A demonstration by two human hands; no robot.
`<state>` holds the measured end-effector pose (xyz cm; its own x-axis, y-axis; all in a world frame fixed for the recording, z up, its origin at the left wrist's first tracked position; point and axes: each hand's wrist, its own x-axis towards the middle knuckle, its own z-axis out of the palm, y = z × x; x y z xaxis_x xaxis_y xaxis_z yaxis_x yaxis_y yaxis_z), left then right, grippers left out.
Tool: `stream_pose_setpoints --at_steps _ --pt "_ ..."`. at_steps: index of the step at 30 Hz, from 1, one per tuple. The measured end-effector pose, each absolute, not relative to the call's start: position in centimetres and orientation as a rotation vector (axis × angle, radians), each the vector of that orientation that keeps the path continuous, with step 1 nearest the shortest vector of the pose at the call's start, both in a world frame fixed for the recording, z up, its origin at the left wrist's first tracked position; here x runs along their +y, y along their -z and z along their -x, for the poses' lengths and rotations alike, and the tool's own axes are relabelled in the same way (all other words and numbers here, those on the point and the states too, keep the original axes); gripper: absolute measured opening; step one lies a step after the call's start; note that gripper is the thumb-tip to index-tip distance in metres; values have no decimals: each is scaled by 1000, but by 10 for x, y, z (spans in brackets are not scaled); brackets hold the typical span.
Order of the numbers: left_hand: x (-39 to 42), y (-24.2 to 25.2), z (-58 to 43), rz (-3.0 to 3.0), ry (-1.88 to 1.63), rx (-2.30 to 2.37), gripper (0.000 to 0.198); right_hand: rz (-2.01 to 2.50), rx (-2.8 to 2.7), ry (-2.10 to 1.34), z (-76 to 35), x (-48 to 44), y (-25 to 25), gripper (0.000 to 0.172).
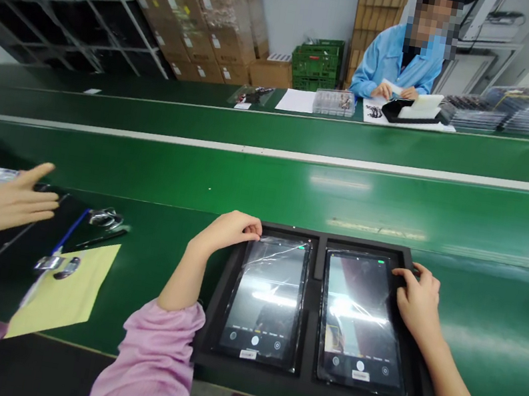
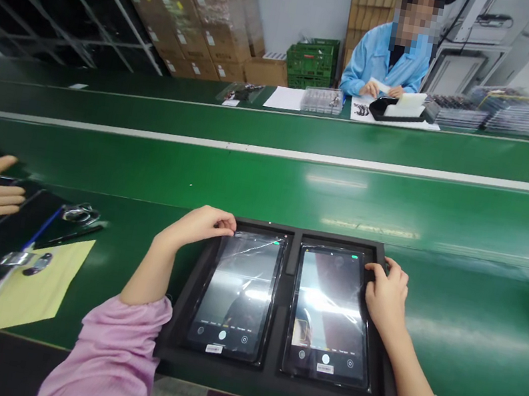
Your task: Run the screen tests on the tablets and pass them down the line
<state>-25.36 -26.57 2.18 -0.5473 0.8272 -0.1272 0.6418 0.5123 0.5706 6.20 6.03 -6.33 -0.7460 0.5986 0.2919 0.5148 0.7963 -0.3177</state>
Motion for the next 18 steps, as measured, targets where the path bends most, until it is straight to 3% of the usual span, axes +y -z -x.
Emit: stream_pose_setpoints --at_steps 6,12,18 --pt "-266 -13 261 -1287 -618 2480 8 847 -2631 -305 -63 60 61 34" --pt "-285 28 296 -690 -1256 2984 15 845 -2625 -294 -62 60 63 34" --pt "-304 54 319 -301 -1324 3095 11 826 -2606 -287 -62 62 68 33"
